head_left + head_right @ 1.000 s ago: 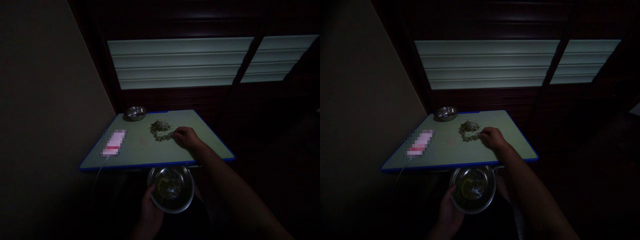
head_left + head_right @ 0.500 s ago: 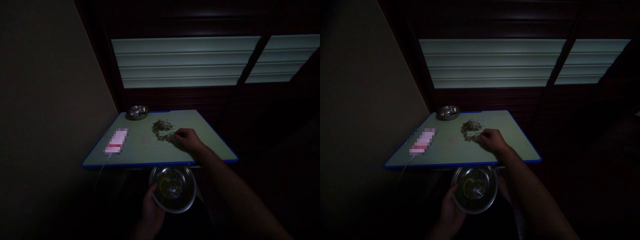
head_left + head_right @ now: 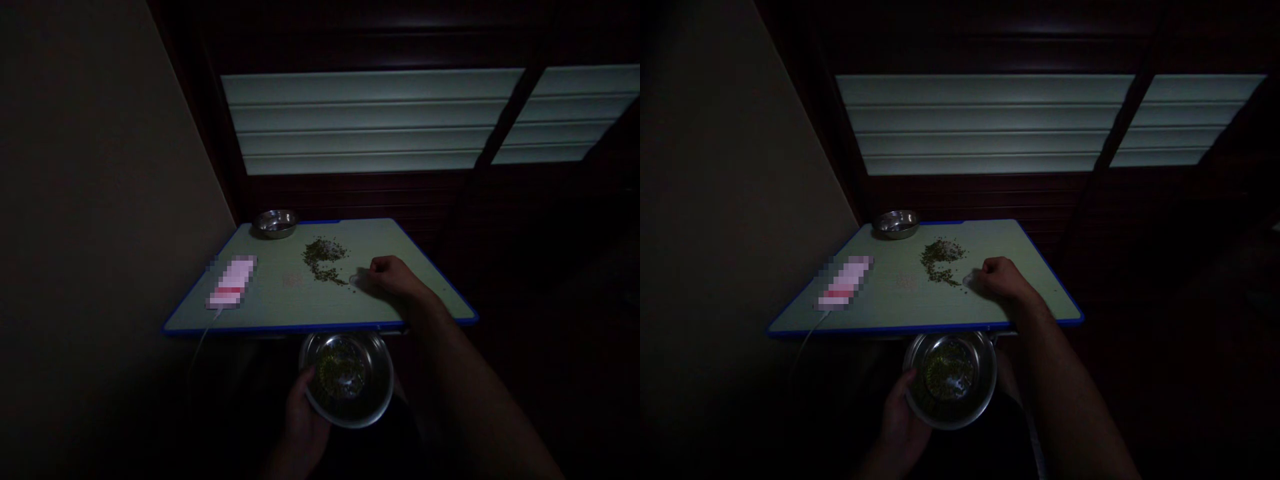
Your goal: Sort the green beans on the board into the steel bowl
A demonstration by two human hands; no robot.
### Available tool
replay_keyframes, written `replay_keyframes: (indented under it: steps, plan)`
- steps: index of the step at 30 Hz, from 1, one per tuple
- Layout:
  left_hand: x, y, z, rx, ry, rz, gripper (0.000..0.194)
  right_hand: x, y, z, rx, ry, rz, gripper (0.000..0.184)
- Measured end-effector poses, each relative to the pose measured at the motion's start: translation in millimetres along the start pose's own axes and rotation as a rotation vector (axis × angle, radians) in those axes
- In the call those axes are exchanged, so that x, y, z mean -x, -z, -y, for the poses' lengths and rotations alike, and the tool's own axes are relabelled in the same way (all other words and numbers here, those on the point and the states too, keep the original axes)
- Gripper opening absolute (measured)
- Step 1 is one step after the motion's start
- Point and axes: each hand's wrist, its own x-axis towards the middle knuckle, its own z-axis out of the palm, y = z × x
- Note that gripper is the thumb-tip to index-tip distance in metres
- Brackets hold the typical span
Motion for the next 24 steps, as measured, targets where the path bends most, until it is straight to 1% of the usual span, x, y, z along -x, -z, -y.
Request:
replay_keyframes:
  steps: [6, 14, 16, 21, 22, 24]
  plan:
    - [3, -1.6, 1, -0.003, -0.008, -0.006, 0.020, 5, -5, 2, -0.113, 0.023, 0.125, 0.022]
    - [1, -0.7, 2, -0.006, -0.014, -0.004, 0.018, 5, -17, 0, -0.199, 0.066, 0.197, 0.019]
    - [1, -1.5, 2, -0.007, -0.017, -0.003, 0.017, 3, -18, -1, -0.222, 0.095, 0.174, 0.020]
    - [2, -2.1, 0, -0.025, -0.003, 0.012, 0.019, -3, -15, -3, -0.194, 0.159, -0.008, 0.019]
    - [2, -2.1, -1, -0.030, -0.002, 0.010, 0.019, -4, -14, -4, -0.186, 0.163, -0.027, 0.019]
    - [3, -2.5, -1, -0.032, -0.002, 0.003, 0.020, -4, -12, -4, -0.178, 0.163, -0.024, 0.020]
